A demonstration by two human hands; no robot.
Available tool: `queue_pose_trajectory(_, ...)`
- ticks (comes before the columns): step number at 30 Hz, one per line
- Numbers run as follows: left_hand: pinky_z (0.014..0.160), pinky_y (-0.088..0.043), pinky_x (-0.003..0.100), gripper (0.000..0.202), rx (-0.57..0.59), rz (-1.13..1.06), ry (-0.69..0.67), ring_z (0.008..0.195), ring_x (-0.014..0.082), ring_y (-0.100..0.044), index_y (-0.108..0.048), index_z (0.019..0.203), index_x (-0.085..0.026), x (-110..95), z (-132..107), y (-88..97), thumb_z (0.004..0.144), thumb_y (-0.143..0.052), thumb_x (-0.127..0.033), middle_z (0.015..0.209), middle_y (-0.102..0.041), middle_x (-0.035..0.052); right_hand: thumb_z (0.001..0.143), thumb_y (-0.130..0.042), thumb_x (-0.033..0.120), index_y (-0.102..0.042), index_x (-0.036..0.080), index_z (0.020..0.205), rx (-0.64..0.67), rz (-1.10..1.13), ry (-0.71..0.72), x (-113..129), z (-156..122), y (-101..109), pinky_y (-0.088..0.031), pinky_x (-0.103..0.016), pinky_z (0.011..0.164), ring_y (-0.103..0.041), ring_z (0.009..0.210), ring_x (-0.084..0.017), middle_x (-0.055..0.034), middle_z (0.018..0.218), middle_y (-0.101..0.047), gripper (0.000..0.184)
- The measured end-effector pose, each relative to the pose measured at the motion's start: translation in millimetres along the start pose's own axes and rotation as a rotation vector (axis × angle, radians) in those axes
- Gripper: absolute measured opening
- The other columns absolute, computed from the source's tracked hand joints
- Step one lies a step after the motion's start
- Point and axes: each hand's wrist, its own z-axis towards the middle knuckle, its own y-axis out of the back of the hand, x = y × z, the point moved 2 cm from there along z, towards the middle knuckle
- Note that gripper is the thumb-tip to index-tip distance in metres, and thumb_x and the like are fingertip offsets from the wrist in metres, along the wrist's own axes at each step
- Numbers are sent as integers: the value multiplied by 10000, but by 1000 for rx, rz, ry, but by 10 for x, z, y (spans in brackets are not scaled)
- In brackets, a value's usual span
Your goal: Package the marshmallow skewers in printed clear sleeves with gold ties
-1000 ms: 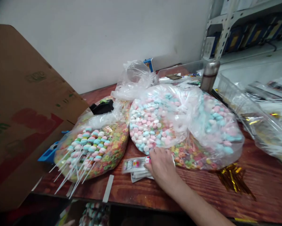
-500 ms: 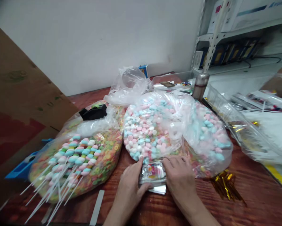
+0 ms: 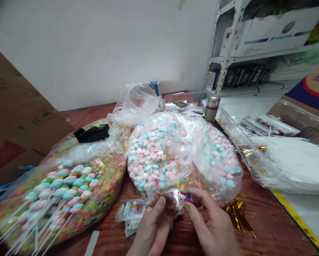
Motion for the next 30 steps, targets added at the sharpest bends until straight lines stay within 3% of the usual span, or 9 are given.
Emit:
queue_pose_trajectory(3,623,-469,216,219,-94,77,-34,616,107,-590,-745,718,-135,9,-18,-54,606,-867,-278,660,-681,30,806,-714,381,-560,227,1236,-10,407,-287,-123,-34,-104,-568,-358,833,-697,975,-246,-114,1078,-728,482)
queue_pose_trajectory(6,654,-481,234,256,-142,97,-70,633,127,-617,-748,733,-141,44,-76,-89,542,-891,-234,687,-706,36,798,-716,419,-646,217,1090,30,590,-391,-126,-56,-197,-543,-391,869,-694,965,-255,-104,1044,-744,361)
queue_pose_trajectory(11,607,-460,235,239,-136,191,-92,558,113,-567,-725,773,-129,58,-107,-76,611,-850,-253,643,-669,24,856,-647,407,-699,216,989,113,392,-282,-68,-85,-167,-516,-328,876,-674,948,-226,-58,1009,-744,239)
queue_pose_trajectory(17,620,-468,236,263,-271,161,-96,612,116,-570,-690,725,-135,96,-89,34,584,-873,-261,679,-662,14,917,-532,401,-694,193,854,155,28,-131,-82,-179,-135,-501,-254,694,-637,762,-204,-30,801,-702,272)
queue_pose_trajectory(21,607,-461,241,295,-185,132,-29,694,134,-589,-703,884,-117,139,-102,5,677,-823,-289,856,-690,68,954,-459,375,-664,196,771,146,-120,-9,-70,-216,-128,-474,-245,685,-620,753,-196,-26,744,-662,327)
queue_pose_trajectory(23,560,-430,220,235,-130,116,-22,606,97,-532,-684,835,-115,147,-96,-6,711,-803,-276,726,-644,26,957,-456,384,-622,198,682,130,-158,31,-59,-225,-112,-452,-238,644,-589,695,-179,-14,677,-617,371)
queue_pose_trajectory(26,484,-364,188,262,-157,47,-7,479,52,-404,-598,666,-124,148,-75,17,697,-819,-261,515,-479,-53,955,-443,444,-536,204,581,68,-133,-9,-39,-250,-68,-410,-232,563,-523,597,-156,10,587,-525,454)
queue_pose_trajectory(28,460,-337,178,308,-189,-40,22,461,41,-376,-565,649,-130,148,-62,39,677,-836,-274,511,-453,-65,964,-392,483,-557,213,626,18,-61,-66,-21,-277,-31,-413,-234,541,-515,568,-154,16,579,-506,464)
queue_pose_trajectory(30,458,-331,172,317,-207,-112,49,461,33,-373,-560,685,-134,148,-53,56,662,-847,-266,544,-462,-69,957,-402,497,-632,228,797,-74,-14,-71,8,-304,12,-460,-245,588,-577,624,-171,2,676,-585,389)
